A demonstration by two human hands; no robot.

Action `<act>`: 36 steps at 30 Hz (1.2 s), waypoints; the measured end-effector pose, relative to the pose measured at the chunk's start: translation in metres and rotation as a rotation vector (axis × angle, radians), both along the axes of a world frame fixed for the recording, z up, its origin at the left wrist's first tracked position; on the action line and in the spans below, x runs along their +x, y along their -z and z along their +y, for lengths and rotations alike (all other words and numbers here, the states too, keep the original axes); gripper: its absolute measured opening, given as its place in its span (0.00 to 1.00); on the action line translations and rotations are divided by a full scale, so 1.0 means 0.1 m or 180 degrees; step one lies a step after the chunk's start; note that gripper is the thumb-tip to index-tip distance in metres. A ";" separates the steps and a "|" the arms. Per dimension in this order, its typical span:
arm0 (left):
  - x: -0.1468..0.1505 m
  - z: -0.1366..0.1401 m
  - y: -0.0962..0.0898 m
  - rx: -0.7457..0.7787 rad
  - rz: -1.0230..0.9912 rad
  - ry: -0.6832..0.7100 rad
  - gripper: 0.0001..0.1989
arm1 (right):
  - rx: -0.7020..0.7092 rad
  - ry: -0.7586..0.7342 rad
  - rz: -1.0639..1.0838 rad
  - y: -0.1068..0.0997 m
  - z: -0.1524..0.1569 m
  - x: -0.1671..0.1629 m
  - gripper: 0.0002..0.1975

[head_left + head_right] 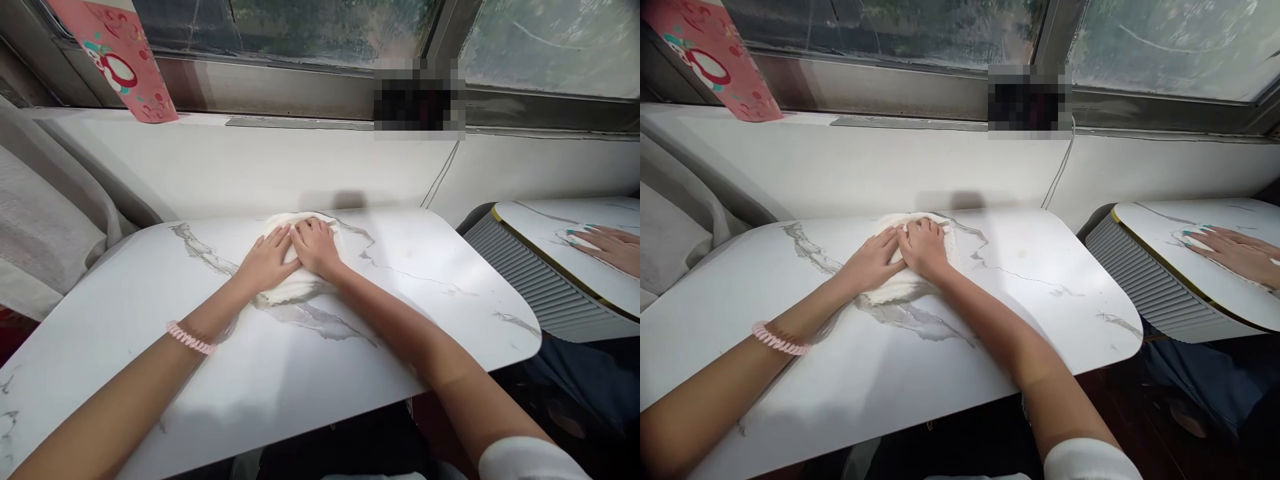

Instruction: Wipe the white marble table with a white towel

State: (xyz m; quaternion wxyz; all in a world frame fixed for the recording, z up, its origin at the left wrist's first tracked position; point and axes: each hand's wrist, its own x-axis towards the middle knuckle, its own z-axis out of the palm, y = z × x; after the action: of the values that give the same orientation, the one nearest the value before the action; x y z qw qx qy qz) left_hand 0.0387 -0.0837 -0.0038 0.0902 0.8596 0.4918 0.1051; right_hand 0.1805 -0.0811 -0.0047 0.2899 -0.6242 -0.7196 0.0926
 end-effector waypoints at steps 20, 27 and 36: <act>0.15 0.60 -0.03 0.0034 -0.0102 -0.0276 0.27 | 0.0097 0.0125 0.0049 0.00 0.65 0.00 0.10; 0.16 0.54 -0.04 0.0147 0.0156 -0.0324 0.28 | 0.0185 -0.0014 0.0097 0.03 0.62 0.03 0.13; 0.12 -0.02 -0.01 0.0237 0.0437 -0.0178 0.29 | 0.0109 -0.0195 -0.0488 0.04 -0.02 0.01 0.15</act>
State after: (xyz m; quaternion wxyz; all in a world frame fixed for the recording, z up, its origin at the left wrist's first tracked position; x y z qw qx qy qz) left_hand 0.0511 -0.0856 -0.0025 0.0213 0.8535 0.5163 0.0667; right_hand 0.1818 -0.0832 -0.0085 0.2417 -0.6021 -0.7599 0.0411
